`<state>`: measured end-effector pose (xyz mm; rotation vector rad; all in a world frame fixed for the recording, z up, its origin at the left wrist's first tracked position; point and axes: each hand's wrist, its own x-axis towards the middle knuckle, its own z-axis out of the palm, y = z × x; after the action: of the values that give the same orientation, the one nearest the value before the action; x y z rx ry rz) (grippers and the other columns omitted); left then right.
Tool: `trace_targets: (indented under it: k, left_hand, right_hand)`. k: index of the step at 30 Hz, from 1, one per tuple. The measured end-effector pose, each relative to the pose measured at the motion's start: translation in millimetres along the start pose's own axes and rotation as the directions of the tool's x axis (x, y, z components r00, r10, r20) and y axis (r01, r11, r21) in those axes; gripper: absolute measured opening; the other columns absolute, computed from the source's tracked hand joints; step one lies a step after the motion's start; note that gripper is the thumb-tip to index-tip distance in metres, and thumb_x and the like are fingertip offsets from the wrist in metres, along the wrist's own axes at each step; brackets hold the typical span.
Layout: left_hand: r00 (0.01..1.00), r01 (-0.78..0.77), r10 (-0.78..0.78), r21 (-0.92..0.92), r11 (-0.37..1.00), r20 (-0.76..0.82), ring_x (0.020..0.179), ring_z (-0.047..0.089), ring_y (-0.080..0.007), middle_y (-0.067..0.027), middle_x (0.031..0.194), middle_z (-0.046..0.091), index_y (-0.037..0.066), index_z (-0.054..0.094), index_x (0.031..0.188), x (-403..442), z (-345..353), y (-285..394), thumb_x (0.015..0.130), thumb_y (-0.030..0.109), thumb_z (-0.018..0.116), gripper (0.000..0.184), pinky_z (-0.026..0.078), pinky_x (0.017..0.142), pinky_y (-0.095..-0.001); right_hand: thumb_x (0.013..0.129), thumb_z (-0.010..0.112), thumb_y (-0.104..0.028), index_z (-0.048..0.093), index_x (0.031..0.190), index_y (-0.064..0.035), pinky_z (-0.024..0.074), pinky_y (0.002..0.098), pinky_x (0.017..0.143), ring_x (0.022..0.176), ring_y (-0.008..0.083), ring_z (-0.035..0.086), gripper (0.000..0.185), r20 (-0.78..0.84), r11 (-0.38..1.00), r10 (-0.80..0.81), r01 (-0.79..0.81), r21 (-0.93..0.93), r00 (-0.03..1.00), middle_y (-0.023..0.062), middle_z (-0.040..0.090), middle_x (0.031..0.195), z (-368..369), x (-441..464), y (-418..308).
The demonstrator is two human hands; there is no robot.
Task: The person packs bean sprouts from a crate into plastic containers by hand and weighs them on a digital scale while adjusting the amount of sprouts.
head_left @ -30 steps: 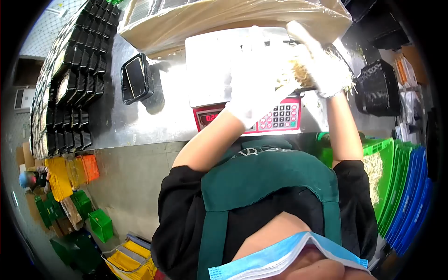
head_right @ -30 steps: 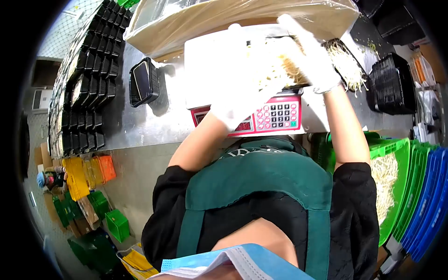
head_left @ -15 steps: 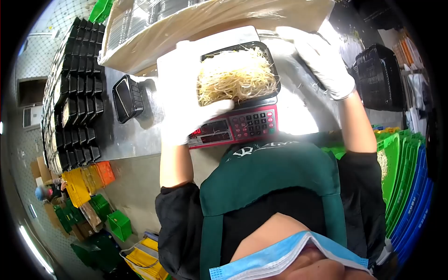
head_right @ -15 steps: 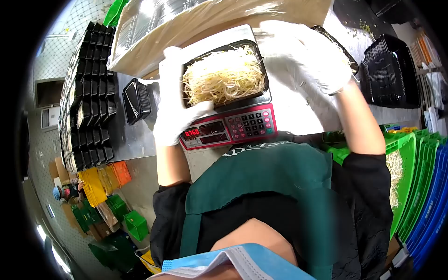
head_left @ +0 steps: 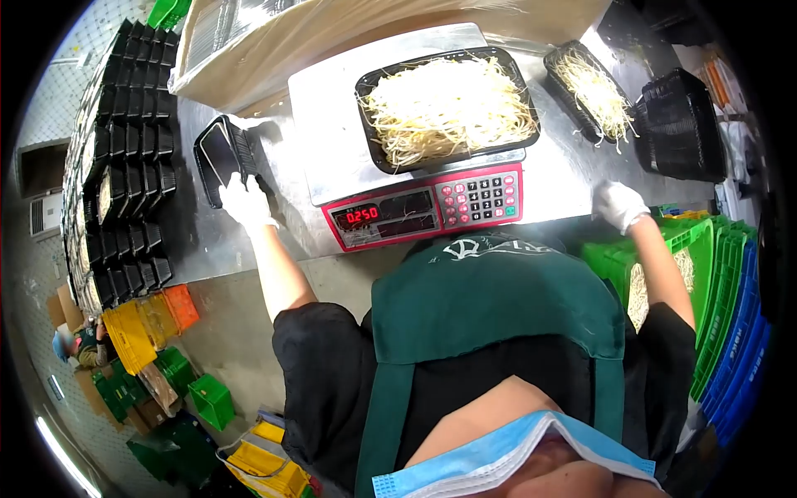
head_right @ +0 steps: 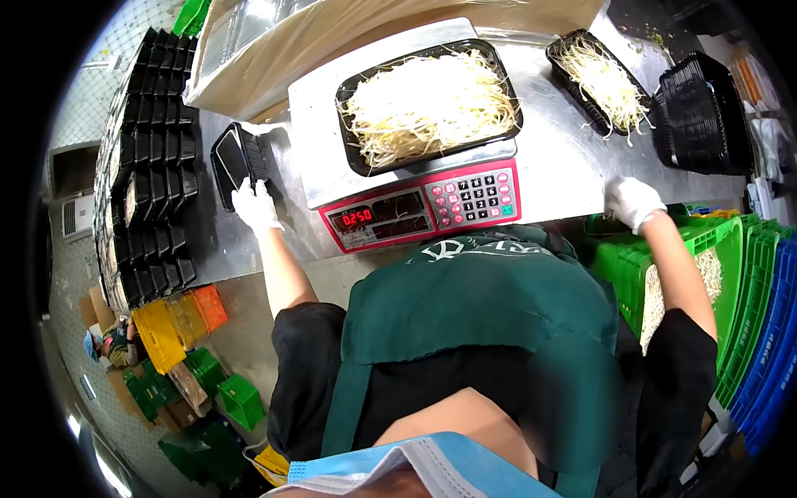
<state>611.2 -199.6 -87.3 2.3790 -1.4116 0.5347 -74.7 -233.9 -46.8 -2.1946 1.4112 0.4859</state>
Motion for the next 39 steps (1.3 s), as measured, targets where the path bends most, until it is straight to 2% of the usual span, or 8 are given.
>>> trace_targets:
  k: [4, 10, 15, 18, 23, 27, 35, 39]
  left_hand:
    - [0.994, -0.113, 0.113, -0.092, 0.989, -0.006, 0.106, 0.054, -0.0403, -0.0198, 0.111, 0.062, 0.002, 0.064, 0.108, -23.6, -11.9, 26.0, 0.077, 0.023, 0.068, 0.037, 0.041, 0.095, -0.0446]
    - [0.96, -0.275, 0.273, -0.042, 0.96, -0.06, 0.105, 0.06, -0.0309, -0.0197, 0.126, 0.055, 0.008, 0.055, 0.127, -30.8, -62.2, 90.0, 0.075, 0.027, 0.071, 0.058, 0.047, 0.088, -0.0376]
    - [0.991, -0.087, 0.016, -0.534, 0.841, -0.136, 0.098, 0.056, -0.0293, -0.0188, 0.118, 0.057, 0.0, 0.05, 0.126, -51.0, -103.4, 65.6, 0.081, 0.014, 0.062, 0.048, 0.046, 0.087, -0.0359]
    - [0.938, 0.33, -0.179, -0.599, 0.73, 0.298, 0.116, 0.053, -0.0244, -0.0164, 0.126, 0.054, -0.004, 0.047, 0.129, -48.5, -149.5, 95.6, 0.091, 0.011, 0.055, 0.042, 0.039, 0.1, -0.0333]
    - [0.827, -0.527, 0.52, -0.612, 0.589, -0.213, 0.1, 0.058, -0.0268, -0.0154, 0.109, 0.061, 0.0, 0.056, 0.118, -42.6, -137.5, 210.4, 0.087, 0.015, 0.058, 0.034, 0.045, 0.089, -0.0355]
    - [0.627, -0.677, 0.77, -0.573, 0.463, -0.119, 0.089, 0.061, -0.0283, -0.0143, 0.097, 0.066, 0.003, 0.065, 0.106, -29.9, -145.4, 263.2, 0.082, 0.024, 0.064, 0.031, 0.047, 0.081, -0.0366]
    - [0.711, -0.3, 0.674, -0.779, 0.551, 0.203, 0.093, 0.055, -0.0319, -0.0139, 0.103, 0.06, 0.008, 0.063, 0.108, -8.4, -140.4, 280.8, 0.077, 0.03, 0.065, 0.037, 0.043, 0.081, -0.0422]
    - [0.748, -0.408, 0.659, -0.727, 0.551, 0.079, 0.105, 0.052, -0.031, -0.0134, 0.113, 0.059, 0.011, 0.065, 0.108, -6.3, -141.4, 286.3, 0.075, 0.034, 0.067, 0.04, 0.037, 0.092, -0.0432]
  right_hand:
    - [0.085, 0.054, -0.028, 0.064, 0.089, -0.0067, 0.0488, 0.0445, 0.077, 0.088, 0.0355, 0.062, 0.024, 0.186, 0.91, 0.371, -0.317, -0.267, 0.91, 0.0217, 0.064, 0.095, -12.8, -23.2, 18.6]
    - [0.089, 0.049, -0.013, 0.044, 0.134, -0.0087, 0.0362, 0.0379, 0.103, 0.123, 0.0346, 0.044, 0.045, -0.49, 0.97, -0.243, 0.2, -0.14, 0.837, 0.02, 0.046, 0.134, -12.3, 88.2, -34.1]
    - [0.091, 0.047, -0.029, 0.047, 0.13, -0.0086, 0.0475, 0.0439, 0.087, 0.099, 0.0389, 0.059, 0.045, -0.226, 0.971, 0.09, -0.137, -0.199, 0.97, 0.023, 0.048, 0.131, 17.2, 25.8, 20.2]
    - [0.089, 0.053, -0.036, 0.064, 0.103, -0.0041, 0.0476, 0.0421, 0.083, 0.091, 0.0376, 0.061, 0.037, 0.17, 0.942, 0.284, -0.242, -0.23, 0.943, 0.0229, 0.065, 0.091, -30.3, -18.8, 1.0]
    - [0.085, 0.065, -0.027, 0.041, 0.137, -0.0021, 0.034, 0.0341, 0.105, 0.126, 0.026, 0.045, 0.063, -0.65, 0.594, -0.017, 0.531, 0.605, 0.759, 0.0169, 0.044, 0.138, -119.6, 29.3, -129.2]
    - [0.077, 0.07, -0.037, 0.038, 0.138, -0.0013, 0.0228, 0.0381, 0.112, 0.134, 0.0275, 0.033, 0.077, -0.794, 0.682, -0.346, 0.715, 0.153, 0.5, 0.0171, 0.038, 0.143, -134.7, 90.1, -178.4]
    - [0.08, 0.066, -0.037, 0.051, 0.128, -0.0059, 0.0335, 0.0422, 0.106, 0.123, 0.0342, 0.046, 0.059, -0.445, 0.803, -0.508, 0.592, 0.064, 0.737, 0.0184, 0.052, 0.128, -184.9, 94.0, -198.1]
    - [0.086, 0.057, -0.044, 0.058, 0.117, -0.0067, 0.0459, 0.0409, 0.091, 0.104, 0.0336, 0.059, 0.048, -0.859, 0.918, -0.357, 0.309, -0.249, 0.367, 0.0182, 0.062, 0.112, -273.2, 185.8, -161.4]
